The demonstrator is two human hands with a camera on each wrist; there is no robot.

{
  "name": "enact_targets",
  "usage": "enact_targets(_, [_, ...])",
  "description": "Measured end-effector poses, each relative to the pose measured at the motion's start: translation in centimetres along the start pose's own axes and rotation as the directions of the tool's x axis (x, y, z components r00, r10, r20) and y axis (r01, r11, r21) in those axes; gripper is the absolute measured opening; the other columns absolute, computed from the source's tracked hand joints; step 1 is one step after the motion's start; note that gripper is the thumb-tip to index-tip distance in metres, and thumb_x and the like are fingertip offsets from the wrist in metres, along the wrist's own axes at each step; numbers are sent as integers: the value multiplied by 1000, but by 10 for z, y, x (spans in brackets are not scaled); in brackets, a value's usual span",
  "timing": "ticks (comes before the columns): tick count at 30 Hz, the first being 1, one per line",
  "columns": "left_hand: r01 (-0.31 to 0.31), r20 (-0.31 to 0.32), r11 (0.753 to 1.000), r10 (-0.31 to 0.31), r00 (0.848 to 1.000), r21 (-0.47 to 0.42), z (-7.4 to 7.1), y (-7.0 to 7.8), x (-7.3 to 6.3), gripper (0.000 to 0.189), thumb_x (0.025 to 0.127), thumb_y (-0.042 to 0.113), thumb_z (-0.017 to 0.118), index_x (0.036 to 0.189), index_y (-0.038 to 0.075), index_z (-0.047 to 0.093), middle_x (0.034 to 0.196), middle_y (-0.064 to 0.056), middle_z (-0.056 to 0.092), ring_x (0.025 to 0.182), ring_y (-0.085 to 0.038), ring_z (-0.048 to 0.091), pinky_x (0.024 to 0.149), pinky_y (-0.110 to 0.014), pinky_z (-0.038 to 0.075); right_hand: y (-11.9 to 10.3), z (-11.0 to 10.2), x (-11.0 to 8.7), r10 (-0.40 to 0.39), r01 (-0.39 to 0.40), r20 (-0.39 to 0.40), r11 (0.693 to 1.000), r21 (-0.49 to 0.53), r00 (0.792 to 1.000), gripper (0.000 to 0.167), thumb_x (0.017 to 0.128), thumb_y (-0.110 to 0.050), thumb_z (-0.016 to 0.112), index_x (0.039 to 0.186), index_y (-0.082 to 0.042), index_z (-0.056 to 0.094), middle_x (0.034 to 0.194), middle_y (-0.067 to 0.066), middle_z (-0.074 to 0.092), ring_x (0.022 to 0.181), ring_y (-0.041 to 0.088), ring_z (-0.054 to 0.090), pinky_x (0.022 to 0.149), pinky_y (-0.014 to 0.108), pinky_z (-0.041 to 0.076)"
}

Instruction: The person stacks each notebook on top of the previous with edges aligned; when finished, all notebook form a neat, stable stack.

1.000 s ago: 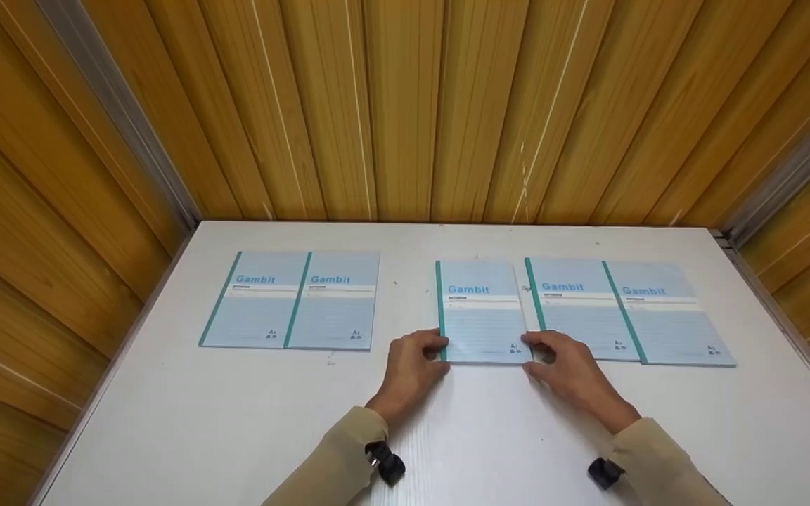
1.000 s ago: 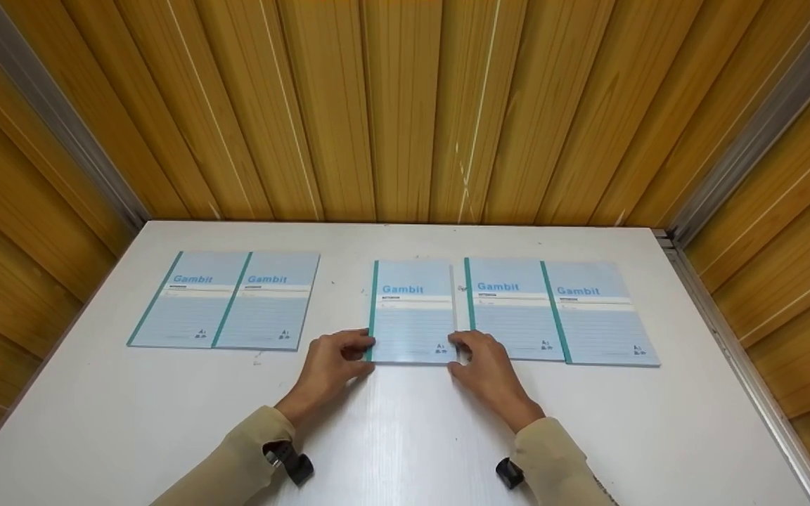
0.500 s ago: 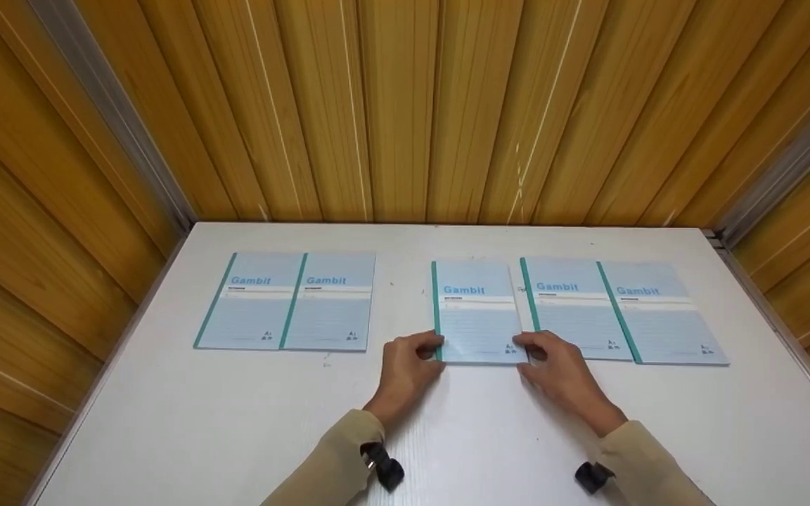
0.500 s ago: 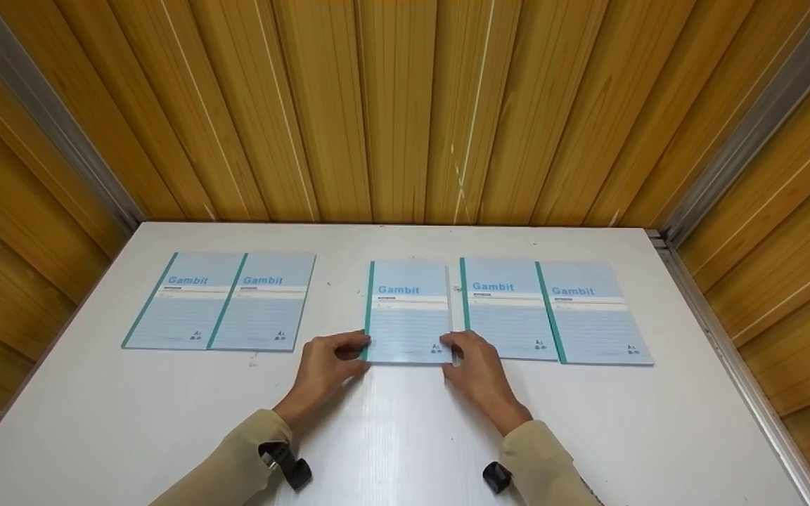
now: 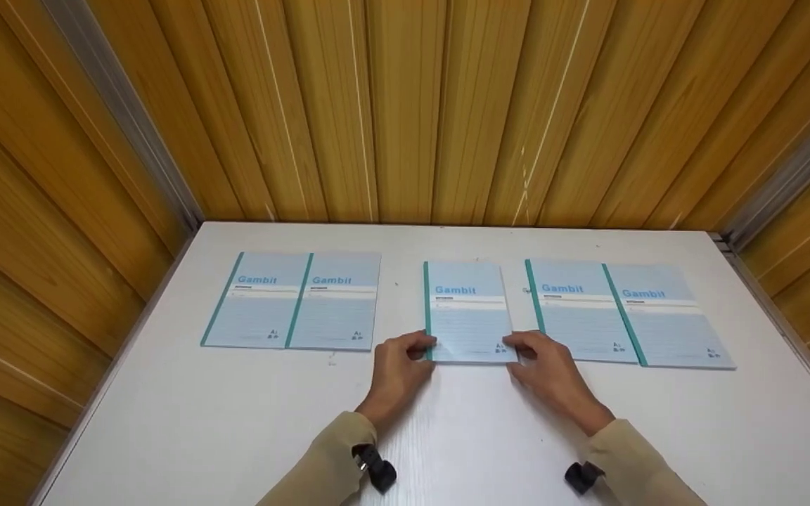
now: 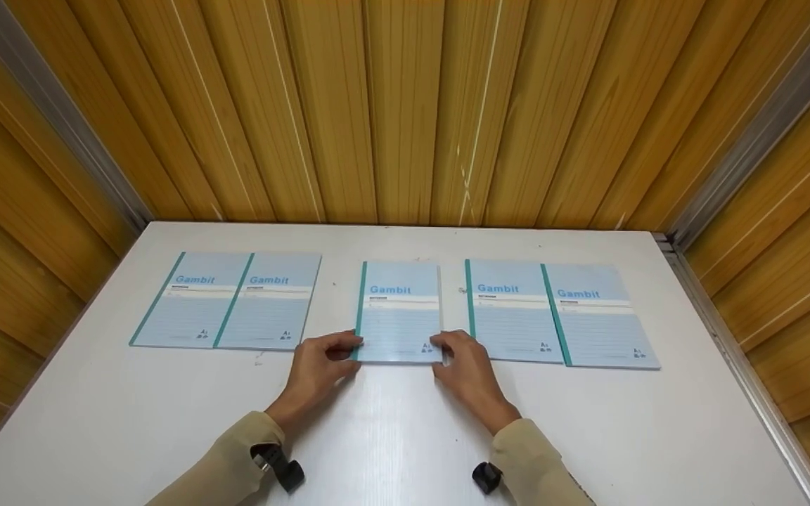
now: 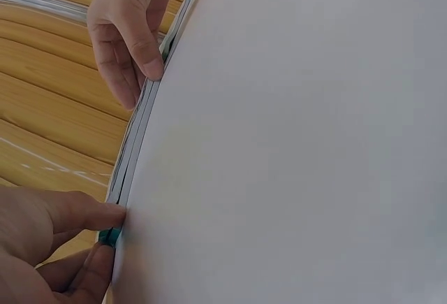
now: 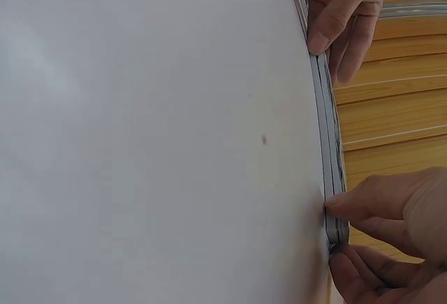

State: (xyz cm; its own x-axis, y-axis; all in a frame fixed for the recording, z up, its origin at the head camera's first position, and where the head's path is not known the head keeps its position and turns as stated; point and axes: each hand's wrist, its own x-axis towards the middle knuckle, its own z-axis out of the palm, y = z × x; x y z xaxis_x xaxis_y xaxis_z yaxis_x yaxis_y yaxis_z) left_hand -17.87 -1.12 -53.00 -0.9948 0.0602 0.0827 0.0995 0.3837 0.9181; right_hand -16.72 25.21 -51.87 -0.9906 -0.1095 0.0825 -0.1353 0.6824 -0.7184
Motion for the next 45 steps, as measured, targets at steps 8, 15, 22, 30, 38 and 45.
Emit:
enact_targets(8, [-32, 1, 999, 32, 999, -11, -8, -5, 1, 34, 83, -15, 75, 112, 0, 81, 127, -17, 74, 119, -29, 70, 94, -36, 60, -4, 4, 2, 0, 0, 13, 1000, 7, 1000, 44, 90, 7, 78, 132, 1, 70, 134, 17, 67, 123, 34, 64, 108, 52, 51])
enact_targets(15, [-28, 20, 999, 28, 999, -29, -10, -8, 3, 35, 85, -15, 75, 116, 1, 80, 131, -18, 72, 119, -30, 70, 95, -36, 60, -5, 5, 3, -12, 12, 15, 1000, 5, 1000, 42, 91, 6, 78, 132, 2, 70, 133, 17, 67, 123, 34, 64, 107, 52, 51])
enact_targets(22, [-57, 8, 998, 57, 998, -6, -9, -10, 3, 33, 85, -14, 76, 114, 2, 81, 130, -18, 72, 117, -29, 71, 93, -36, 60, -6, 6, 4, -14, 14, 19, 1000, 4, 1000, 42, 91, 7, 77, 132, 3, 70, 131, 17, 67, 121, 33, 64, 105, 51, 52])
enact_targets(30, [-54, -10, 998, 53, 999, -20, -9, -14, 7, 30, 87, -12, 76, 113, 2, 81, 126, -16, 74, 111, -26, 73, 90, -33, 61, -6, 8, 10, 10, -10, 32, 1000, 30, 999, 43, 93, 6, 76, 135, 4, 67, 136, 20, 65, 126, 36, 62, 109, 52, 49])
enact_targets(38, [-56, -55, 998, 57, 997, 24, -9, -17, 11, 28, 85, -10, 82, 109, 3, 82, 102, -8, 79, 93, -18, 74, 82, -30, 61, -4, 9, 16, 22, -25, 39, 998, 64, 999, 44, 94, 6, 75, 137, 4, 66, 139, 21, 64, 130, 37, 61, 111, 52, 49])
enact_targets(45, [-94, -61, 994, 97, 993, 57, -13, -15, 11, 25, 85, -8, 83, 107, 3, 83, 99, -7, 79, 91, -18, 75, 80, -31, 62, -5, 8, 18, 11, -13, 32, 997, 82, 999, 43, 94, 6, 74, 137, 4, 66, 139, 22, 64, 127, 37, 62, 108, 50, 51])
